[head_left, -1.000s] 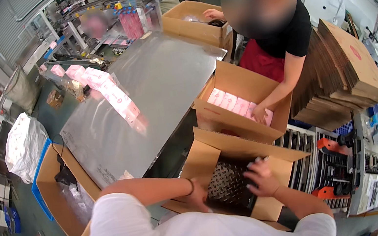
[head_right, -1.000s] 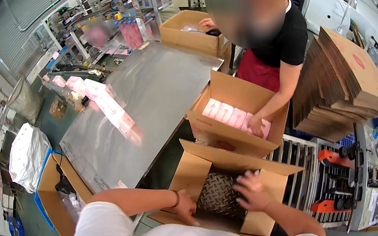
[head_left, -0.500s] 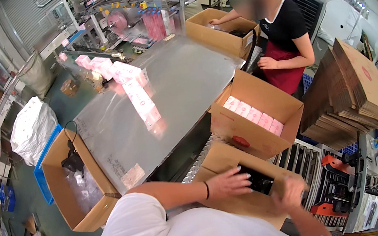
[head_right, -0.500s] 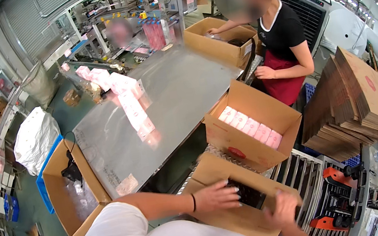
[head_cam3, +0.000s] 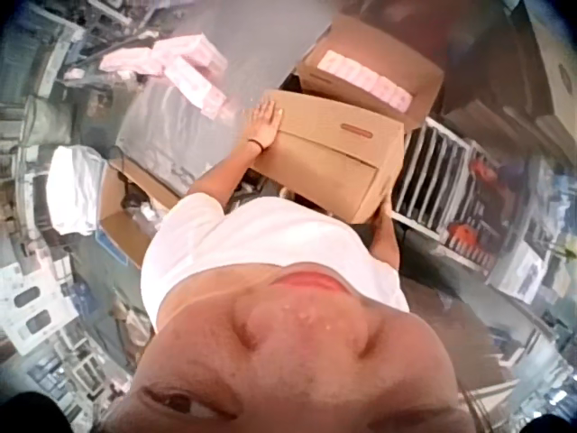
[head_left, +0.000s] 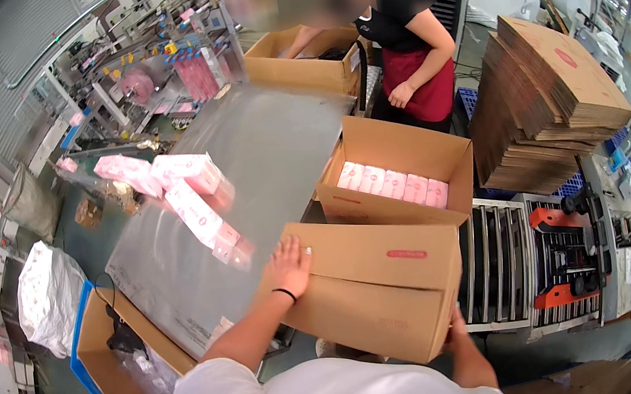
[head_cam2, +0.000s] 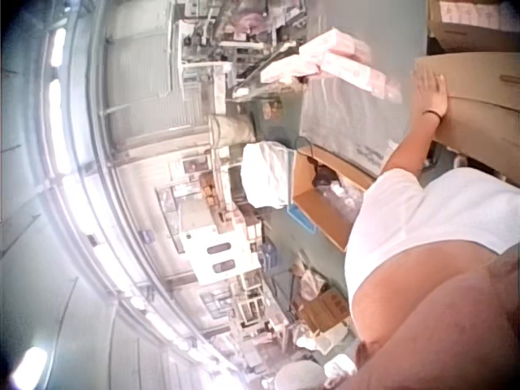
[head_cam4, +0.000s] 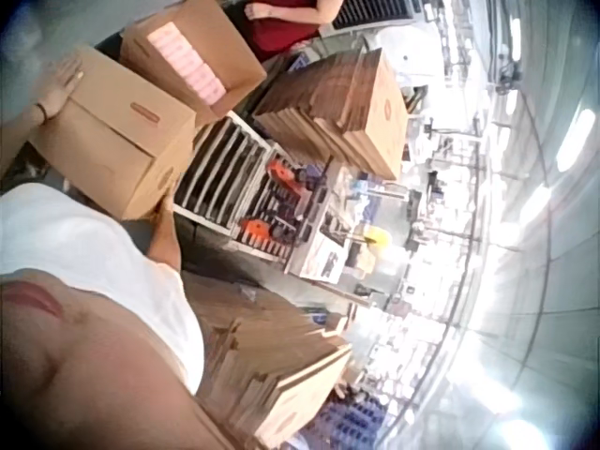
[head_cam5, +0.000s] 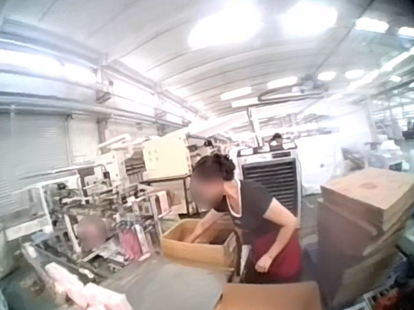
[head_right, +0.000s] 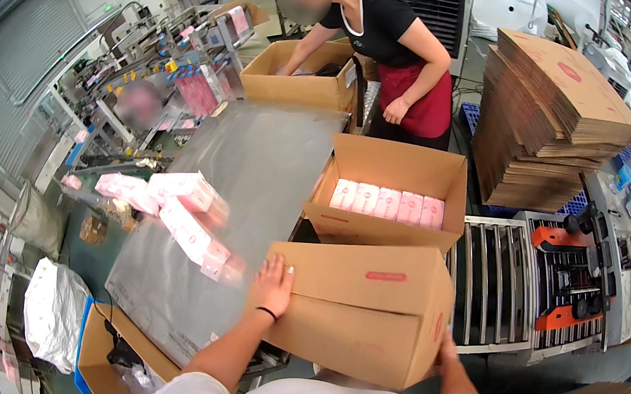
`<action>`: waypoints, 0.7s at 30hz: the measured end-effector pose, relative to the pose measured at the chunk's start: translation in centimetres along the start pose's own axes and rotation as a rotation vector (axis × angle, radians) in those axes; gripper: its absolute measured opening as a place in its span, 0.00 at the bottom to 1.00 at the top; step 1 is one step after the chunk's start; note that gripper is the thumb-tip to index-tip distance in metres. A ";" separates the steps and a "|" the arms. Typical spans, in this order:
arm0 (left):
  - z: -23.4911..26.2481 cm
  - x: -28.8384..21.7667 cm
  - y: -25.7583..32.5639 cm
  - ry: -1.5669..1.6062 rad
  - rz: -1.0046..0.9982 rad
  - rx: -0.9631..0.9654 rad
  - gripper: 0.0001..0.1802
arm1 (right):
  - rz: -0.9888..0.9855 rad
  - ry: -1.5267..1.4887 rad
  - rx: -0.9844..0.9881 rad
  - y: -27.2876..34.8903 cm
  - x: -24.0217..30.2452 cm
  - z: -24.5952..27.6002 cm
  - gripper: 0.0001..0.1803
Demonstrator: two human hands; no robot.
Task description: The person packs pink-wrapped items into cardboard boxes on a metal table, then walks to a machine and interacts with its touchscreen control panel.
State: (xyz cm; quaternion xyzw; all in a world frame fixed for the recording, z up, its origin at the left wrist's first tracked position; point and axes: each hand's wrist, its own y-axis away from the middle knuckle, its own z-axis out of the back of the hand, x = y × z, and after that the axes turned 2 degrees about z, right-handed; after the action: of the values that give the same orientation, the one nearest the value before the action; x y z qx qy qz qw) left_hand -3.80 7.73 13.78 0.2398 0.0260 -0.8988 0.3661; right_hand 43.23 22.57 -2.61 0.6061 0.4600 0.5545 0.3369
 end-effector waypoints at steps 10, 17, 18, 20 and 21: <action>-3.0 -6.1 1.3 1.121 0.529 0.848 0.51 | 1.160 0.862 0.354 30.2 13.4 -10.6 0.24; -5.0 -2.7 4.5 0.662 -0.046 0.159 0.48 | 1.482 1.749 0.194 24.8 6.0 -17.5 0.40; -4.2 -0.7 4.4 0.585 -0.176 0.075 0.44 | 1.373 1.854 -0.240 24.8 7.4 -14.4 0.45; -2.3 3.2 2.5 0.224 -0.479 -0.142 0.36 | 1.169 1.678 -0.711 20.8 9.2 -3.2 0.58; -2.0 4.6 2.3 -0.073 -0.608 -0.274 0.32 | 1.314 1.250 -0.608 20.3 9.3 0.2 0.60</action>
State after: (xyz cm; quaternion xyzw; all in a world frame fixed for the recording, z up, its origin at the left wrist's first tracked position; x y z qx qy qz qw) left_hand -4.31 3.48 10.26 0.1372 0.2039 -0.9630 0.1105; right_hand 46.83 24.11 19.40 0.2242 -0.0391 0.9519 -0.2053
